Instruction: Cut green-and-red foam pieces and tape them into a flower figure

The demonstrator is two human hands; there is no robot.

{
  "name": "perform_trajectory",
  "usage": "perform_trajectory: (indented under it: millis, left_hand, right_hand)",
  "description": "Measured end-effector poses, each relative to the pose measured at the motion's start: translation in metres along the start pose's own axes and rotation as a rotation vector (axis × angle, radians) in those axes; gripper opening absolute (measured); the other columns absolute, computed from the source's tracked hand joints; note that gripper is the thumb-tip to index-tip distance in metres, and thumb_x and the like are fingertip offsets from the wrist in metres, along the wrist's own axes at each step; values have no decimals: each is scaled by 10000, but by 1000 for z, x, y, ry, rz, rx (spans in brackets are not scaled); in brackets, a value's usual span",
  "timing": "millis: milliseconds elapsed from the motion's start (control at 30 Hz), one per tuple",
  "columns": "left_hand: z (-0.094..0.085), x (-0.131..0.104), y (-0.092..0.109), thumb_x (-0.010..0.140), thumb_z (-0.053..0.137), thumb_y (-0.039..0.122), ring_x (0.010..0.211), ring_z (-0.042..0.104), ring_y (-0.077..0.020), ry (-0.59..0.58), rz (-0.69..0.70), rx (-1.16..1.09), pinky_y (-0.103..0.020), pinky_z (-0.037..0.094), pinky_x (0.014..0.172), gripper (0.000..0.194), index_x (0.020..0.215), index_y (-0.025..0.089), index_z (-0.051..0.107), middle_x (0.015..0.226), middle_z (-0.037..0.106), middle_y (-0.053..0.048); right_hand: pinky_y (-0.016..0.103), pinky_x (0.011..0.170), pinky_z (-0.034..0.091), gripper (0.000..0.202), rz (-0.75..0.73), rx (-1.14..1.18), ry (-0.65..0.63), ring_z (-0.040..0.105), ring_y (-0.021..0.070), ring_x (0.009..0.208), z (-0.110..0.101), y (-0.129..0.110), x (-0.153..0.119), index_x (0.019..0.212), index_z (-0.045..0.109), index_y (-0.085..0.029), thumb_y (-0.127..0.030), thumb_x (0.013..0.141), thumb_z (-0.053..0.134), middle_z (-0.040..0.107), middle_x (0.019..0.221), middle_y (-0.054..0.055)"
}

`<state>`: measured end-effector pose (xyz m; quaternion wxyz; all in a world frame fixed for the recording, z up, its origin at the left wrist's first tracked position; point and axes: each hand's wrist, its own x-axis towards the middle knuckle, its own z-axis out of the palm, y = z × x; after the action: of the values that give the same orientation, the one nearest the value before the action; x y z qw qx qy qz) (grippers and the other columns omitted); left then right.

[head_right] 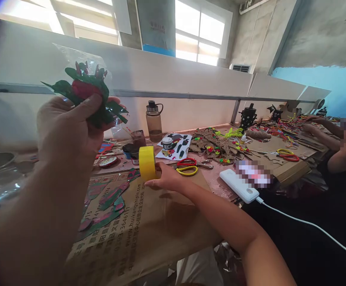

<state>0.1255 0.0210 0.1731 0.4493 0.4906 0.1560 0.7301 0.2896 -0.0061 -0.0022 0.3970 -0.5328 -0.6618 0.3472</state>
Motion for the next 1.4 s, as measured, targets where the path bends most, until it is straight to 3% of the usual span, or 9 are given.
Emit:
perform_trajectory:
  millis: [167,267,333,433,700,933,1067,1233,1400]
  left_hand:
    - [-4,-1,-2,653,804,152,725,703,-194,51,-50,-42,-320,594,576,125,729,201,718,744,732,-24]
    - [-7,-2,-2,648,818,158,724,704,-199,35,-34,-51,-331,603,586,137,715,203,707,735,729,-28]
    - [-9,-2,-1,643,829,159,734,704,-204,23,-22,-60,-331,612,576,155,723,210,706,738,727,-19]
    - [-10,-1,-1,652,822,142,726,706,-198,36,-27,-81,-320,621,569,161,744,203,705,721,721,-11]
    - [-12,0,1,781,673,47,617,690,-160,66,-29,-118,-223,526,439,133,721,165,683,679,703,-33]
    - [-19,0,4,816,688,87,699,724,-195,39,-30,-123,-236,535,470,78,765,146,686,748,734,-69]
    - [-25,1,4,821,708,106,794,743,-216,20,-23,-133,-300,613,585,54,826,160,702,816,754,-64]
    - [-29,2,9,833,712,130,823,748,-236,11,-51,-116,-393,655,680,42,831,170,702,838,755,-66]
    - [-29,2,10,800,747,155,858,754,-250,53,-42,-115,-390,659,675,80,786,189,676,829,746,-49]
  right_hand:
    - [387,1019,479,373,-105,-198,78,634,220,1131,-16,2,-12,1214,627,-181,-259,854,689,679,1219,99]
    - [394,1056,444,333,-79,-523,184,597,223,1182,-35,9,-16,1258,604,-150,-252,944,562,649,1271,134]
    - [404,1098,400,390,-24,-784,143,522,240,1283,-48,19,-16,1338,551,-122,-220,961,529,579,1371,171]
    - [415,1070,412,348,39,-900,51,538,273,1245,-59,36,-14,1265,602,-74,-152,929,561,603,1311,213]
    - [360,1052,406,395,-5,-996,-101,561,228,1195,-73,50,-6,1280,630,-137,-74,939,440,630,1292,169]
    - [386,995,425,523,-101,-1071,-177,553,286,1156,-87,35,3,1360,579,-139,-93,839,579,619,1255,193]
    - [395,951,437,630,-79,-1141,-157,555,302,1124,-92,21,-2,1456,496,-179,-136,839,612,599,1236,197]
    - [376,909,452,426,37,-1153,-89,596,306,1073,-102,4,-12,1277,627,-165,-255,860,627,644,1156,175]
    - [371,910,458,374,74,-807,90,615,262,1016,-100,-4,-30,1237,606,-155,-186,871,532,663,1084,143]
